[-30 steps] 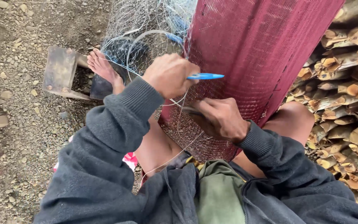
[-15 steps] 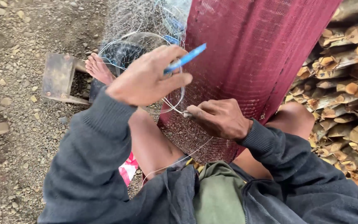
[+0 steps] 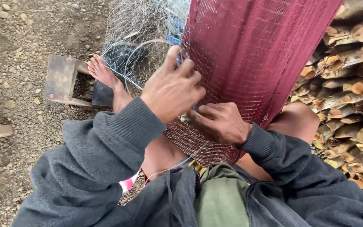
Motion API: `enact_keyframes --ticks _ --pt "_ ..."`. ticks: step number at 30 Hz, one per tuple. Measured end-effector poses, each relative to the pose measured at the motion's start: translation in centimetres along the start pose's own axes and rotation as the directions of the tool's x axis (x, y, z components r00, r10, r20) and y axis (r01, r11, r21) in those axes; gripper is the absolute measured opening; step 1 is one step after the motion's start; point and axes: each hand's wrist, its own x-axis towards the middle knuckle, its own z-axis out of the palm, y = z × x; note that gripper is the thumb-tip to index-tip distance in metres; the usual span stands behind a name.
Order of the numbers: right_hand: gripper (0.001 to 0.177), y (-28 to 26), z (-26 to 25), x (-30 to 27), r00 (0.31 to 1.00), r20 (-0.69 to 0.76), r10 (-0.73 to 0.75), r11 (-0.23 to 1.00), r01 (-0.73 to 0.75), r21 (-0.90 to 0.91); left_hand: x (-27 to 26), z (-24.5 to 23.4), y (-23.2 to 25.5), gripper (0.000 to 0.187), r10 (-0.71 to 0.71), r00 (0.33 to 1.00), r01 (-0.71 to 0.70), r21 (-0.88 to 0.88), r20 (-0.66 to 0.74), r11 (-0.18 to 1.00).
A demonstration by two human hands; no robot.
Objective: Repairing a fishing net by threading line through the mesh using a shuttle tool and a pen.
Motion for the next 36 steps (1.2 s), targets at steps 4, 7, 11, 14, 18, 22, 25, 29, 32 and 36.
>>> enact_keyframes --ticks 4,7,11,14,18,22,25,29,32,36 --pt "0.026 -0.2 0.3 0.0 0.987 0.032 0.156 0.975 -0.159 0.155 -0.1 2.8 0.4 0.021 0.068 0.979 -0.1 -0.161 -0.192 0.982" --pt "0.025 -0.1 -0.9 2.2 0.965 0.026 0.261 0.93 -0.258 0.263 -0.8 4.1 -0.1 0.017 0.033 0.979 -0.09 -0.283 -0.201 0.955" --pt "0.021 -0.4 -1.8 3.5 0.932 0.096 0.348 0.832 -0.355 0.426 -2.1 2.3 -0.8 0.037 0.092 0.995 -0.044 -0.597 0.05 0.801" --pt "0.024 0.6 -0.6 2.4 0.922 0.069 0.381 0.79 -0.363 0.494 -3.8 -1.0 -2.3 0.052 0.094 0.985 0.083 -0.867 0.148 0.492" --pt "0.032 0.7 -1.3 3.0 0.872 0.083 0.482 0.695 -0.439 0.569 -5.4 -0.3 -2.0 0.069 0.067 0.996 0.025 -0.932 0.052 0.362" --pt "0.029 0.2 -1.8 4.3 0.788 0.146 0.597 0.552 -0.537 0.638 -6.4 2.7 -0.7 0.088 -0.029 0.988 -0.122 -0.887 -0.15 0.445" --pt "0.026 -0.3 -1.5 4.5 0.709 0.248 0.66 0.378 -0.598 0.707 -6.9 4.7 1.0 0.097 -0.074 0.965 -0.186 -0.856 -0.251 0.483" --pt "0.024 0.5 0.5 3.6 0.636 0.31 0.707 0.161 -0.572 0.804 -6.7 7.2 2.3 0.069 -0.103 0.866 -0.298 -0.67 -0.49 0.68" --pt "0.021 -0.4 1.2 3.1 0.555 0.361 0.749 -0.019 -0.526 0.85 -6.1 11.7 3.3 0.049 -0.122 0.786 -0.281 -0.526 -0.606 0.803" --pt "0.021 -1.2 0.3 4.2 0.521 0.385 0.762 -0.055 -0.54 0.84 -6.5 11.7 3.1 0.031 -0.105 0.693 -0.276 -0.397 -0.713 0.876"
